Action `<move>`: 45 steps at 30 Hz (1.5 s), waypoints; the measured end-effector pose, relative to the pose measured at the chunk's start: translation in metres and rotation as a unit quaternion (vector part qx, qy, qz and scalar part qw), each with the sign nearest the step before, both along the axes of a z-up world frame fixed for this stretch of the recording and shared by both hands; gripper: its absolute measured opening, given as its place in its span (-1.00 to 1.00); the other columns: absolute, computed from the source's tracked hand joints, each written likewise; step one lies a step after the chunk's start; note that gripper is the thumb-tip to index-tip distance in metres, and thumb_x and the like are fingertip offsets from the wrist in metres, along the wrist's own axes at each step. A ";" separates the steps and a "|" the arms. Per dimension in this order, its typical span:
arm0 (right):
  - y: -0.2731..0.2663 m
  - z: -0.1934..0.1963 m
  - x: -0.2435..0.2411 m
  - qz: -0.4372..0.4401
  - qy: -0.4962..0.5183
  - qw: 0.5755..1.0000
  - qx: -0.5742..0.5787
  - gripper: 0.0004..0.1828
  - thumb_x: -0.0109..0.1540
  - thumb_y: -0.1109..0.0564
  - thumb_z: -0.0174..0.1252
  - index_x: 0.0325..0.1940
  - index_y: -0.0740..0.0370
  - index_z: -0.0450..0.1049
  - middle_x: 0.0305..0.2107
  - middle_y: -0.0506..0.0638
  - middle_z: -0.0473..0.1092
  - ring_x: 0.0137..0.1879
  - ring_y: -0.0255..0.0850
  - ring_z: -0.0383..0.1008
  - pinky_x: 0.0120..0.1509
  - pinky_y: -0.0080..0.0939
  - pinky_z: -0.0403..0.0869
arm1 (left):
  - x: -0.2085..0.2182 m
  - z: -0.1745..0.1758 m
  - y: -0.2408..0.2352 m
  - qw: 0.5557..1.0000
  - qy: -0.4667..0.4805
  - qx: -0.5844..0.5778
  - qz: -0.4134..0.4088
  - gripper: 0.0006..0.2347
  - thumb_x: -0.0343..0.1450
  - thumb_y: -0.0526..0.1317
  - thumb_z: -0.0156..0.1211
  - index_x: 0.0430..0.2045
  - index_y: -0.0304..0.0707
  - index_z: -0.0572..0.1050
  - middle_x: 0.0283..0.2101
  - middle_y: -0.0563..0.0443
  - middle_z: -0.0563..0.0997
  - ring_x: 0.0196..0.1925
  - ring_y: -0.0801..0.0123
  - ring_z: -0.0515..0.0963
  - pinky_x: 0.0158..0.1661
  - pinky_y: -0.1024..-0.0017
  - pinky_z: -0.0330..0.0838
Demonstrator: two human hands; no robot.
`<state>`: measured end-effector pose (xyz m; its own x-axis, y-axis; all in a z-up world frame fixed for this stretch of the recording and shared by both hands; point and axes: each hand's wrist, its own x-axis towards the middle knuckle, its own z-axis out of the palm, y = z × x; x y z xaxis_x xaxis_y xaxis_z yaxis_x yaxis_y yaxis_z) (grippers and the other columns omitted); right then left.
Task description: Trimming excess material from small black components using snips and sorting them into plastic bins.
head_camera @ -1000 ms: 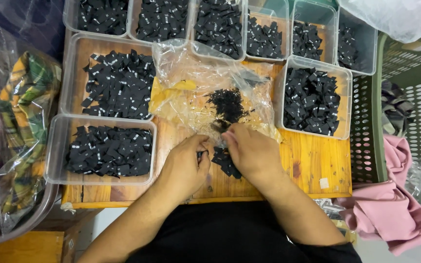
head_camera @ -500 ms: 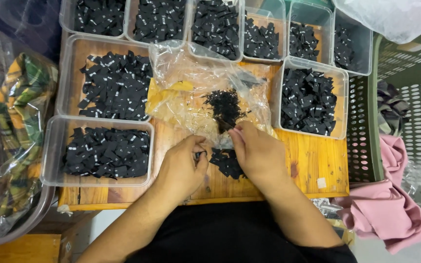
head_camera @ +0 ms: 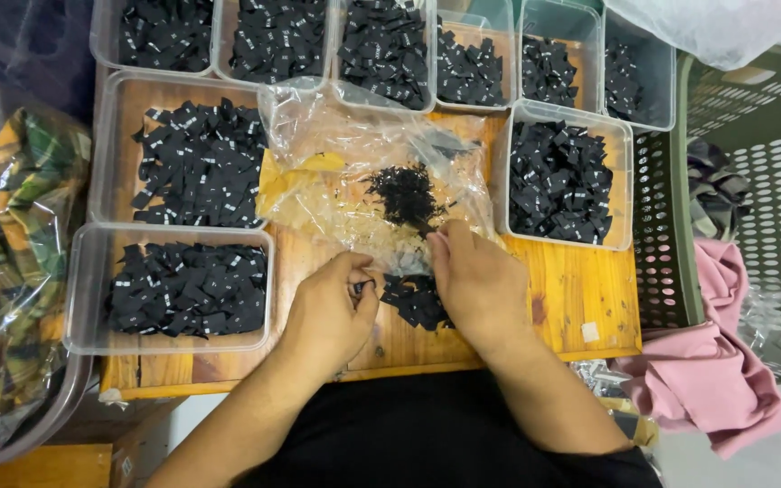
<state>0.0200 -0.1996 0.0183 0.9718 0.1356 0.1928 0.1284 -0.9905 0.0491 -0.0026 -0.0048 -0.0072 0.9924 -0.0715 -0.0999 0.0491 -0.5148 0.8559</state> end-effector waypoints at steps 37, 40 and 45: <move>-0.008 -0.008 -0.008 -0.025 0.031 0.999 0.015 -0.67 0.40 -0.27 -0.01 -0.22 -0.07 0.45 -0.60 -0.08 0.49 -0.36 -0.09 0.63 -0.28 -0.08 0.54 | 0.000 -0.006 -0.002 1.000 -0.016 0.011 0.010 -0.76 0.29 -0.28 0.24 -0.17 -0.20 0.62 -0.41 -0.05 0.71 -0.26 0.01 0.68 -0.21 0.18 0.57; -0.010 -0.011 -0.006 -0.055 0.027 0.998 -0.010 -0.68 0.39 -0.28 -0.02 -0.17 -0.09 0.45 -0.58 -0.08 0.49 -0.35 -0.09 0.63 -0.27 -0.06 0.55 | -0.001 -0.006 -0.002 1.000 -0.018 0.005 0.006 -0.75 0.29 -0.28 0.25 -0.17 -0.20 0.62 -0.41 -0.05 0.71 -0.26 0.01 0.68 -0.20 0.19 0.57; -0.006 -0.007 -0.007 -0.012 0.053 0.997 0.052 -0.69 0.38 -0.27 -0.02 -0.17 -0.08 0.43 -0.60 -0.03 0.50 -0.35 -0.04 0.63 -0.26 -0.02 0.53 | 0.000 -0.005 -0.001 1.000 -0.017 0.011 0.002 -0.75 0.29 -0.28 0.24 -0.16 -0.20 0.61 -0.40 -0.06 0.71 -0.24 0.00 0.68 -0.19 0.17 0.57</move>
